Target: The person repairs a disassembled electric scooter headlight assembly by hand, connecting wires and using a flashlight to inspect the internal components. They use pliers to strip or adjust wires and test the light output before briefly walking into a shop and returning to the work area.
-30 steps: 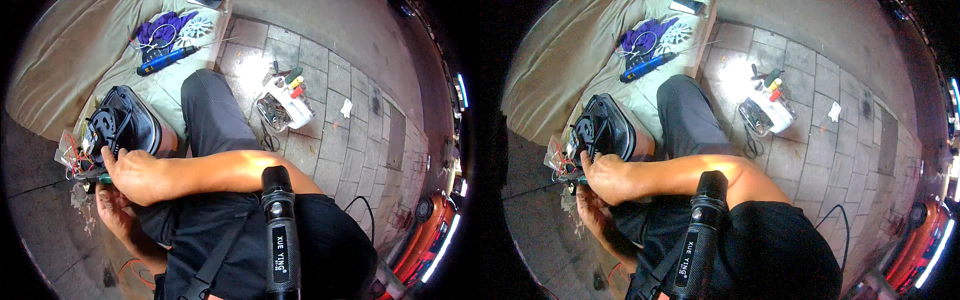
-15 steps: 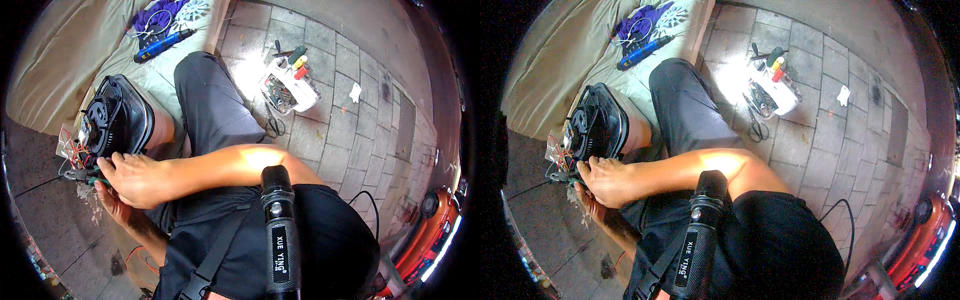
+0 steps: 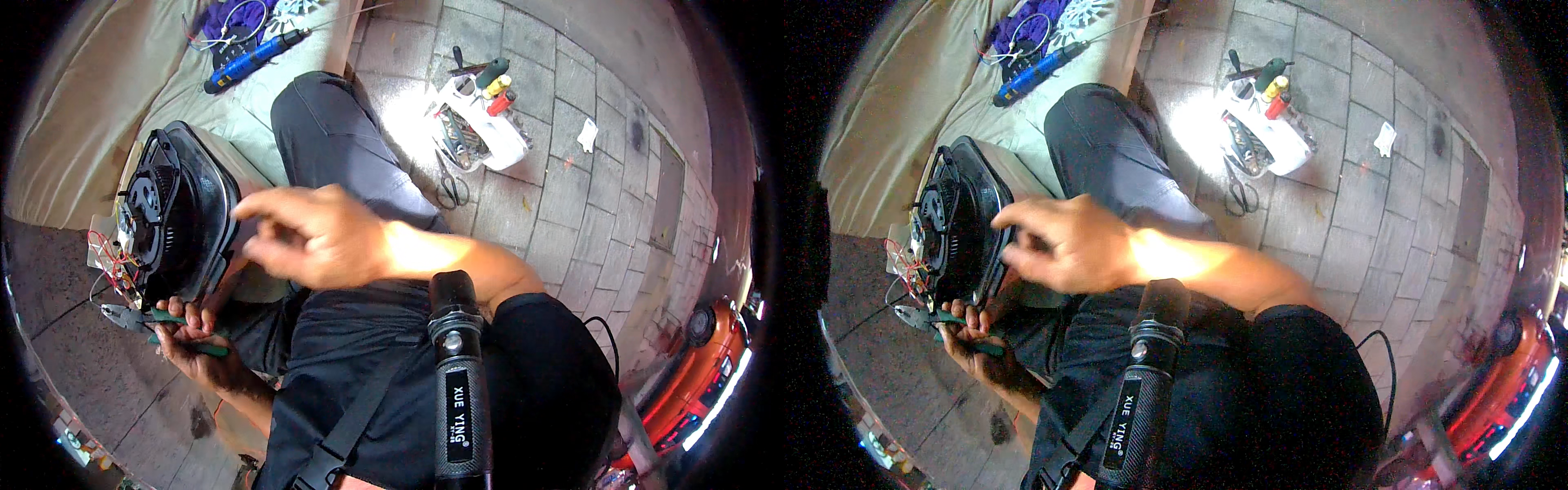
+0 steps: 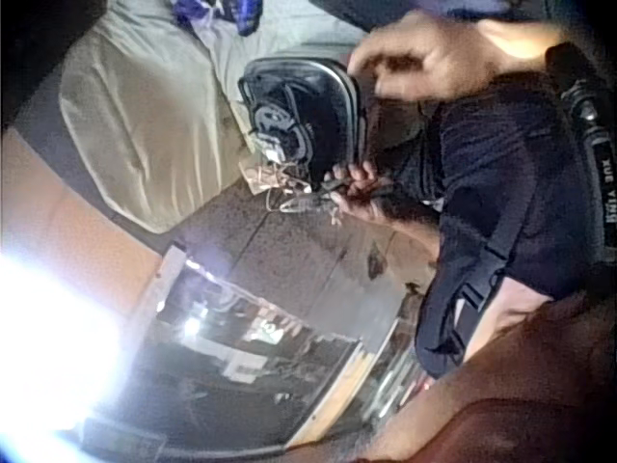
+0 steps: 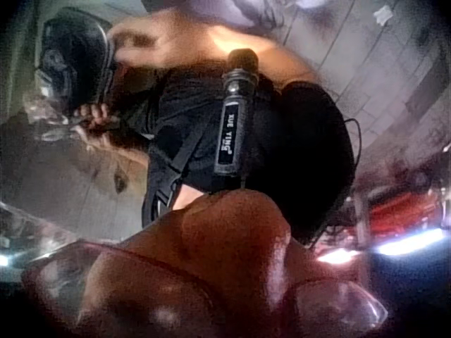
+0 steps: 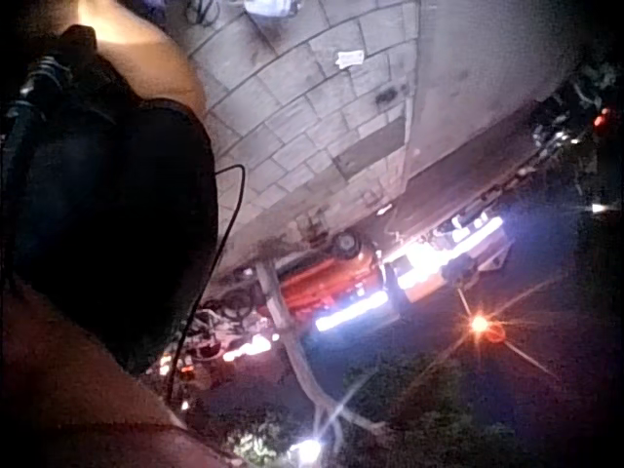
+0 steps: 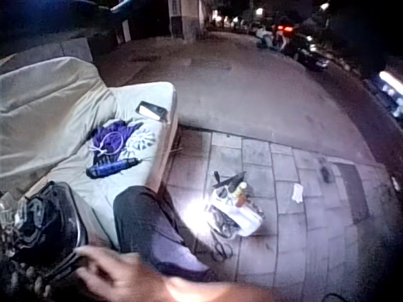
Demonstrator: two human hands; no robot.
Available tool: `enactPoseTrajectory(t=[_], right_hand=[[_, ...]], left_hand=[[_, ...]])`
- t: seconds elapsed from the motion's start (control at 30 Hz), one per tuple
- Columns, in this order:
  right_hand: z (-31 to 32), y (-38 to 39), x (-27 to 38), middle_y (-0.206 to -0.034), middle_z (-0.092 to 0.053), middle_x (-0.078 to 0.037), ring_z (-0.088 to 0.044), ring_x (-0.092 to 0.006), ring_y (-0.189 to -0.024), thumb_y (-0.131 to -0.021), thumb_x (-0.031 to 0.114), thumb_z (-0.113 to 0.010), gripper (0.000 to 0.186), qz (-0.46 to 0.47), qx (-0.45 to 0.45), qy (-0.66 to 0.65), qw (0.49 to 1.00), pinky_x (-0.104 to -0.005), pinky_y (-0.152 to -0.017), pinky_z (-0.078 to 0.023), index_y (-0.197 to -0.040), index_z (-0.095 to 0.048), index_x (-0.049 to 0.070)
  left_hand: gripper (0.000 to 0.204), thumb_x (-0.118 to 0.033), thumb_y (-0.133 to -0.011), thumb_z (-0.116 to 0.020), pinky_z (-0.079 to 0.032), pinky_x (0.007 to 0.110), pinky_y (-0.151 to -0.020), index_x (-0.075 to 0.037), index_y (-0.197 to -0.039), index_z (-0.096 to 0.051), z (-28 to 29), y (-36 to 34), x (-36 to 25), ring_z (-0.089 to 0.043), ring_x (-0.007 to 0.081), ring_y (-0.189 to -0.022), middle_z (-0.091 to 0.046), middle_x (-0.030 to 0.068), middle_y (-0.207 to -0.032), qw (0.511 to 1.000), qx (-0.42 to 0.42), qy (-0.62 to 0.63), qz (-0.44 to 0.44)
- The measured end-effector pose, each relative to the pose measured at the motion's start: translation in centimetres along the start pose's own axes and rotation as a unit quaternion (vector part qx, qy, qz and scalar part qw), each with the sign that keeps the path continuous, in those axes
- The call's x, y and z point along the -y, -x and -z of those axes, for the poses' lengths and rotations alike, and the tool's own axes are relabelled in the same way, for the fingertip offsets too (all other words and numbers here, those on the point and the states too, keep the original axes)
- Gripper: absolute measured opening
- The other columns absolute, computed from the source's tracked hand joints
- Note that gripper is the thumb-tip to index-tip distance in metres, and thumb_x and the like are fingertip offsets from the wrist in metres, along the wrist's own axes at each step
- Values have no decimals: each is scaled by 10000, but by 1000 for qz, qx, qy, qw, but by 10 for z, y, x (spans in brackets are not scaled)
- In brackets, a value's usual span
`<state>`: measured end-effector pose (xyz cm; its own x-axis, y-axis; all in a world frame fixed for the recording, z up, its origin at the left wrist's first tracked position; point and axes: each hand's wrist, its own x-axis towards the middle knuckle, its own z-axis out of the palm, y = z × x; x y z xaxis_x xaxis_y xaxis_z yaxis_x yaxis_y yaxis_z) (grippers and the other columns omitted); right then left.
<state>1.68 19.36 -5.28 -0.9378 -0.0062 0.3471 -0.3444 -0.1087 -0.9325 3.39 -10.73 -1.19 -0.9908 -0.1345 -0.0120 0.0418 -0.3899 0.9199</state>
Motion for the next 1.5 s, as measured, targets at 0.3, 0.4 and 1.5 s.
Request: enactPoseTrajectory(t=[0.3, 0.4, 1.5], right_hand=[[54, 62, -47, -853, -746, -70, -694, -169, -659, -999, 187, -751, 279, -101, -84, 226, 965, -320, -665, -582, -1244, -704, 64], [52, 57, -52, -907, -764, -70, -706, -175, -665, -1005, 202, -742, 258, -120, -83, 239, 960, -329, -674, -593, -1224, -713, 68], [-20, 28, -24, -1183, -682, -100, -667, -251, -1026, -993, 225, -719, 542, -283, 199, -100, 933, -428, -928, -560, -1472, -494, 105]], left_hand=[[431, -359, -1100, -577, -410, 235, -589, -64, -1403, -496, -4, 13, -1, -499, 99, -728, -565, 26, -1106, 997, -3, -33, 65], [426, -365, -1092, -583, -421, 235, -595, -71, -1392, -510, 0, 14, 0, -510, 102, -738, -572, 25, -1098, 996, -7, -40, 79], [682, -483, -1016, -660, -473, 482, -1052, 33, -1453, -577, -42, 26, 59, -603, 374, -1235, -630, 208, -1353, 868, 175, -402, -234]])
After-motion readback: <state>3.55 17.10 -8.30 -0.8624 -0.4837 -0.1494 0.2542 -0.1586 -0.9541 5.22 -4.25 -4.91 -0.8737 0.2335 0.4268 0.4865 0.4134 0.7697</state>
